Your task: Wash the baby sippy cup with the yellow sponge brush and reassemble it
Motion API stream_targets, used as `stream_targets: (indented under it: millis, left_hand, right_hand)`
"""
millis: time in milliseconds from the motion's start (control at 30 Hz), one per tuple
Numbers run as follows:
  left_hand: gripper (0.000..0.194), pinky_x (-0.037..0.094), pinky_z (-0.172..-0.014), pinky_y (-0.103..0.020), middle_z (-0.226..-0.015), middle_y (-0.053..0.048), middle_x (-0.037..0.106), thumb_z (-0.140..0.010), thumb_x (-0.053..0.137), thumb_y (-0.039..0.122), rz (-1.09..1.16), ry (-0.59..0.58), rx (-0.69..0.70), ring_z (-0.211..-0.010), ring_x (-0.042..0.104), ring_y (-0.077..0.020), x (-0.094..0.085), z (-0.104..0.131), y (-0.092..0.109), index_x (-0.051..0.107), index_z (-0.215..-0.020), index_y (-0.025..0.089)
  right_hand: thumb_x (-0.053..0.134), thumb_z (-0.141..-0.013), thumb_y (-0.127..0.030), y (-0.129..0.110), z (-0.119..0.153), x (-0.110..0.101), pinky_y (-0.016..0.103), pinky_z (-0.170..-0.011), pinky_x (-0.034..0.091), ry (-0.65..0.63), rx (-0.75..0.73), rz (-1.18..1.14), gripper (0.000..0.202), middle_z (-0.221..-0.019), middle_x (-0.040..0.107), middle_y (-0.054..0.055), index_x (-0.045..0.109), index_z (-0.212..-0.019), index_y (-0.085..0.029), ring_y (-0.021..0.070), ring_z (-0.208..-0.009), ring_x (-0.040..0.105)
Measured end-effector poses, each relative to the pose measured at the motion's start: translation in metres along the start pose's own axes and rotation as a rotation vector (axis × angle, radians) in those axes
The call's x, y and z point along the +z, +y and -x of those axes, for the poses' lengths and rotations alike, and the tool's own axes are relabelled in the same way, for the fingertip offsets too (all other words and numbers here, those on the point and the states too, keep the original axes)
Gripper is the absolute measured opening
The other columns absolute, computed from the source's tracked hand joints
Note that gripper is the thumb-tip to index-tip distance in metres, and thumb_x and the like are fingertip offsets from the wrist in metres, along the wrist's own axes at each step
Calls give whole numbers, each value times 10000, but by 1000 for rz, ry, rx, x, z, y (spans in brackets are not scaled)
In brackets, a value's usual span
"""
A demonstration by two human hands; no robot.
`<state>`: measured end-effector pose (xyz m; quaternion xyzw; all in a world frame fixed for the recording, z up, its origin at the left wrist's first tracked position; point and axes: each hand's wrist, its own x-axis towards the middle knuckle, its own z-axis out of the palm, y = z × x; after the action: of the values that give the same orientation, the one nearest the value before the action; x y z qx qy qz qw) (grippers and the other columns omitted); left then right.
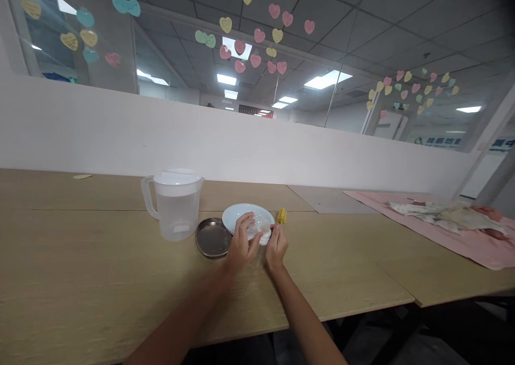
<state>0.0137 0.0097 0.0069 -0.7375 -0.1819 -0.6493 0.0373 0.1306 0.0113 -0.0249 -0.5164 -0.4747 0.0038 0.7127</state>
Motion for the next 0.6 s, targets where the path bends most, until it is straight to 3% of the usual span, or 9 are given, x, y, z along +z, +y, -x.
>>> stream_targets:
  millis: [200,467,600]
  left_hand:
    - [318,462,-991,-440,-1279,-132,497,-910,513,206,48,14,-90,-1230,483,-234,5,8,-5,431,-1218,212]
    - [375,453,-1013,-422,-1307,-123,489,-932,482,227,-22,-106,-154,-1247,474,-241,3,2,4,455,-1307,236]
    - [402,460,-1005,-419,-1328,-121,463,-939,464,233,-15,-168,-170,-1243,474,-240,4,6,4,457,-1340,259]
  right_hand:
    - [265,-952,-461,2,1,2,309,-626,405,-56,-87,23,437,-678,585,46,548,-746,-200,192,-625,539]
    - [246,-965,-430,0,1,3,320,-647,431,-67,-160,58,445,-717,621,70,574,-784,-191,204,-666,578]
    - [272,-958,-442,-1,0,2,331,-697,456,-34,-130,47,427,-826,658,91,597,-903,-170,211,-750,616]
